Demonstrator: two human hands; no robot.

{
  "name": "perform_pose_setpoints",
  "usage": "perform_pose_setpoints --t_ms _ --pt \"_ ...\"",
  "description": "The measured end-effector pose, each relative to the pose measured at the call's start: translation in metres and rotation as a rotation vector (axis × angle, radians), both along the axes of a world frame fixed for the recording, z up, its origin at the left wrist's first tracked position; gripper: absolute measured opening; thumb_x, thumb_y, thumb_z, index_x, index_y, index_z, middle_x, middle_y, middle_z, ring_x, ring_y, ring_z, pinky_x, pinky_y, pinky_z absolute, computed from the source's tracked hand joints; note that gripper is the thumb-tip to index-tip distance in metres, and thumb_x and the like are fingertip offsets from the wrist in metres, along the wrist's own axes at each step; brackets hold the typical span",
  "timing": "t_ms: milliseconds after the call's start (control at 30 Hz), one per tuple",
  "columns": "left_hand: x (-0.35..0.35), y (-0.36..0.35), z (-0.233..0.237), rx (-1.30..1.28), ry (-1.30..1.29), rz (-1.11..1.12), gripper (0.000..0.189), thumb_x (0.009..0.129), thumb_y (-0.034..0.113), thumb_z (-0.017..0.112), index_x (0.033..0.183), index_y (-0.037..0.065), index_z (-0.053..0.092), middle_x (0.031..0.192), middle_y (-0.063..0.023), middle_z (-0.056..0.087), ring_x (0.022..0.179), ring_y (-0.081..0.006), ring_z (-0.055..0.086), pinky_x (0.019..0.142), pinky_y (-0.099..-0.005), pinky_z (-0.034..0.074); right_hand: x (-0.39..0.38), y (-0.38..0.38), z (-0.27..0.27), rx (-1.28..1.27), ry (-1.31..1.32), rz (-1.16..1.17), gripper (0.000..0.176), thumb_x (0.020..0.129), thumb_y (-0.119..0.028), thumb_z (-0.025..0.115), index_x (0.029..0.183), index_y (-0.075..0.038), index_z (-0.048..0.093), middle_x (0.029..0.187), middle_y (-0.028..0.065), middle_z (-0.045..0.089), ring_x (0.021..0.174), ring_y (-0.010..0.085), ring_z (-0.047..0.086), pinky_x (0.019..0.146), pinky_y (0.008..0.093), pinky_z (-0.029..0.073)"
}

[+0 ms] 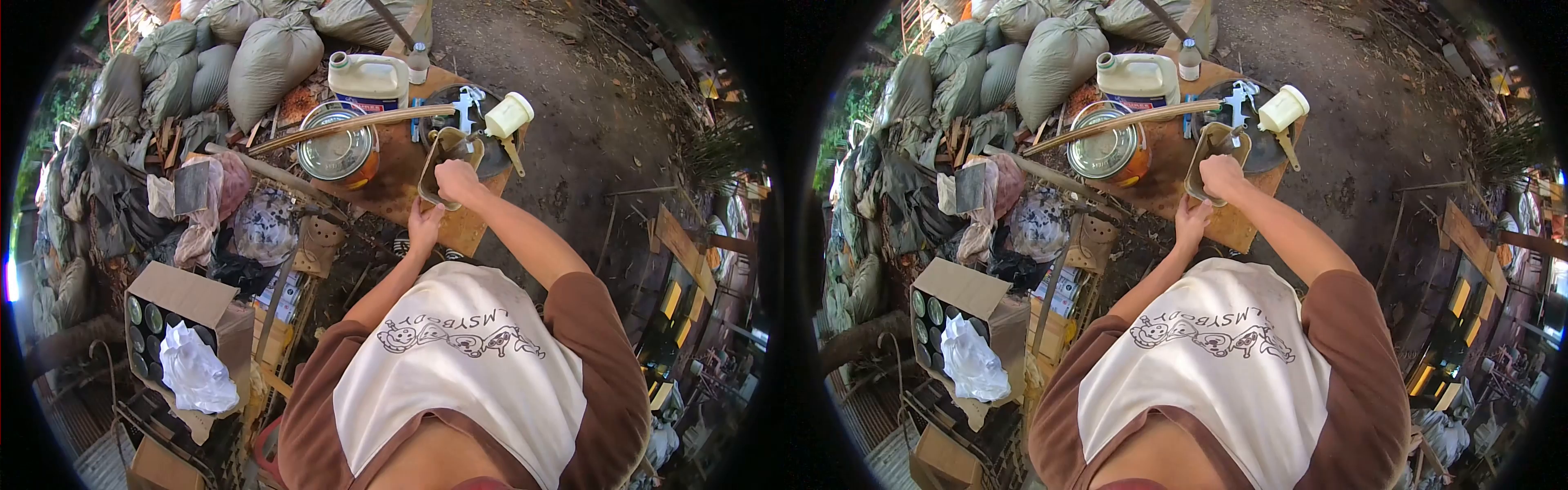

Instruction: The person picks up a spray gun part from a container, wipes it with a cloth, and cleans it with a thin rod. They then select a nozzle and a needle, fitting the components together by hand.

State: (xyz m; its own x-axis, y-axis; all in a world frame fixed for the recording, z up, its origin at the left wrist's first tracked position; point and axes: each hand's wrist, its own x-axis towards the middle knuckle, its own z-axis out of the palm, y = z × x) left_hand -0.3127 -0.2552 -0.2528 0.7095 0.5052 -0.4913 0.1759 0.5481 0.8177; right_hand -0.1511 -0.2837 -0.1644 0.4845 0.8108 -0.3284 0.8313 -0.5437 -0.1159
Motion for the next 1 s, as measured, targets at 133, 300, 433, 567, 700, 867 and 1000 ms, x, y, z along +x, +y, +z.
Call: perform_pose_setpoints --t_ms 133,300,433,567,700,867,1000 --pt "-0.004 0.002 -0.009 -0.004 -0.035 -0.038 0.093 0.094 0.028 0.077 0.160 -0.006 0.021 0.104 -0.0082 0.072 0.093 -0.0120 0.064 0.072 -0.0258 0.050 0.007 -0.003 0.015 -0.027 -0.034 -0.041 0.015 0.068 -0.013 0.078 0.081 -0.006 0.078 0.087 0.0199 0.077 0.085 0.0355 0.077 0.075 0.0455 0.062" --pt "-0.003 0.001 -0.014 0.031 -0.037 -0.019 0.089 0.095 0.026 0.076 0.159 -0.006 0.023 0.107 -0.0086 0.073 0.085 -0.0095 0.062 0.067 -0.0248 0.048 0.008 -0.005 0.017 0.045 -0.089 0.013 0.013 0.066 -0.012 0.078 0.077 -0.005 0.076 0.081 0.0191 0.075 0.081 0.0360 0.076 0.071 0.0466 0.061" --pt "0.000 -0.003 -0.018 0.036 -0.074 0.049 0.084 0.096 0.023 0.075 0.158 -0.007 0.026 0.105 -0.0084 0.073 0.075 -0.0070 0.057 0.063 -0.0239 0.046 -0.001 0.002 0.006 -0.014 -0.047 0.049 0.014 0.067 -0.011 0.075 0.078 -0.002 0.078 0.083 0.0213 0.075 0.083 0.0377 0.076 0.074 0.0463 0.062" --pt "-0.001 -0.001 -0.032 0.108 -0.075 0.016 0.082 0.097 0.020 0.075 0.157 -0.007 0.027 0.102 -0.0074 0.074 0.073 -0.0068 0.056 0.063 -0.0231 0.045 -0.006 0.004 -0.005 -0.032 -0.038 0.033 0.015 0.066 -0.011 0.075 0.078 -0.002 0.078 0.083 0.0217 0.075 0.082 0.0382 0.076 0.075 0.0459 0.062" --pt "-0.002 0.000 -0.029 0.063 -0.103 0.024 0.083 0.096 0.019 0.075 0.157 -0.008 0.026 0.100 -0.0067 0.074 0.073 -0.0066 0.056 0.063 -0.0229 0.045 -0.005 0.007 -0.018 -0.064 -0.033 -0.003 0.016 0.066 -0.012 0.078 0.078 -0.002 0.078 0.086 0.0232 0.076 0.086 0.0375 0.076 0.076 0.0456 0.062" --pt "0.000 -0.001 -0.034 0.102 -0.089 0.032 0.086 0.096 0.021 0.076 0.157 -0.009 0.023 0.101 -0.0077 0.074 0.074 -0.0075 0.057 0.063 -0.0240 0.045 -0.003 0.004 -0.008 -0.073 0.033 -0.099 0.017 0.071 -0.012 0.075 0.083 -0.001 0.078 0.091 0.0247 0.076 0.089 0.0381 0.076 0.079 0.0461 0.062" --pt "-0.001 0.001 -0.032 0.075 -0.059 0.021 0.088 0.095 0.021 0.076 0.158 -0.010 0.022 0.103 -0.0098 0.074 0.078 -0.0089 0.060 0.065 -0.0245 0.046 -0.003 0.005 0.004 -0.056 0.016 -0.087 0.016 0.071 -0.012 0.074 0.082 -0.001 0.078 0.090 0.0237 0.076 0.088 0.0382 0.076 0.078 0.0466 0.062"
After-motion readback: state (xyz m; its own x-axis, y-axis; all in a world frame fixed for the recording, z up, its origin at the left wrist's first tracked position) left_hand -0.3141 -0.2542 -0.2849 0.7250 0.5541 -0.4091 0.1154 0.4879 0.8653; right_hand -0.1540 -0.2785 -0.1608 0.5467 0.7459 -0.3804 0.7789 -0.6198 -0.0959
